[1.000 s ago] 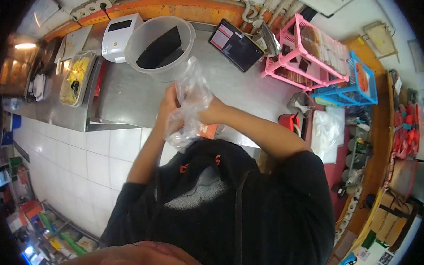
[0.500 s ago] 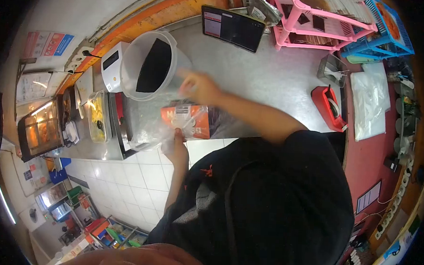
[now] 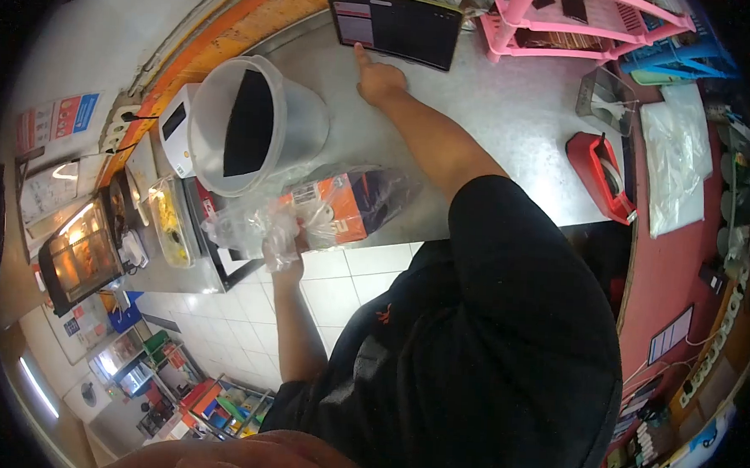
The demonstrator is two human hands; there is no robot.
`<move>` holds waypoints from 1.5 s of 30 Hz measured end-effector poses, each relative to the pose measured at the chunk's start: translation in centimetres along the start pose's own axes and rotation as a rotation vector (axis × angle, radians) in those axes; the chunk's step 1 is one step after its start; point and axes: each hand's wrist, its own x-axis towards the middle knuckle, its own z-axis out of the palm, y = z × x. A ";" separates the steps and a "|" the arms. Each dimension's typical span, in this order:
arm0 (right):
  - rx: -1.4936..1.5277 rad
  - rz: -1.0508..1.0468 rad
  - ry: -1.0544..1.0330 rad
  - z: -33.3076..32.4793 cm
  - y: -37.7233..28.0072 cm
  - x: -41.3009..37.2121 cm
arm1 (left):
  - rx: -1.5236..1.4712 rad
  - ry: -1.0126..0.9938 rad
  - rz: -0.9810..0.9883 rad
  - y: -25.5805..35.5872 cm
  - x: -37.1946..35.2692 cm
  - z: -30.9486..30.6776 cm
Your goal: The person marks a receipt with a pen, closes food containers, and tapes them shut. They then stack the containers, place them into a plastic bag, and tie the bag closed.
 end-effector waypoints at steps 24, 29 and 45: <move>-0.213 0.082 0.642 -21.9 45.1 -21.9 | -0.321 0.186 -0.064 14.0 -4.3 22.2; -0.145 0.102 0.570 -21.9 46.3 -20.0 | -0.279 0.058 -0.012 17.3 -4.2 25.0; 0.041 -0.023 0.618 -22.4 43.9 -19.1 | -0.414 0.049 -0.120 18.1 -3.7 25.0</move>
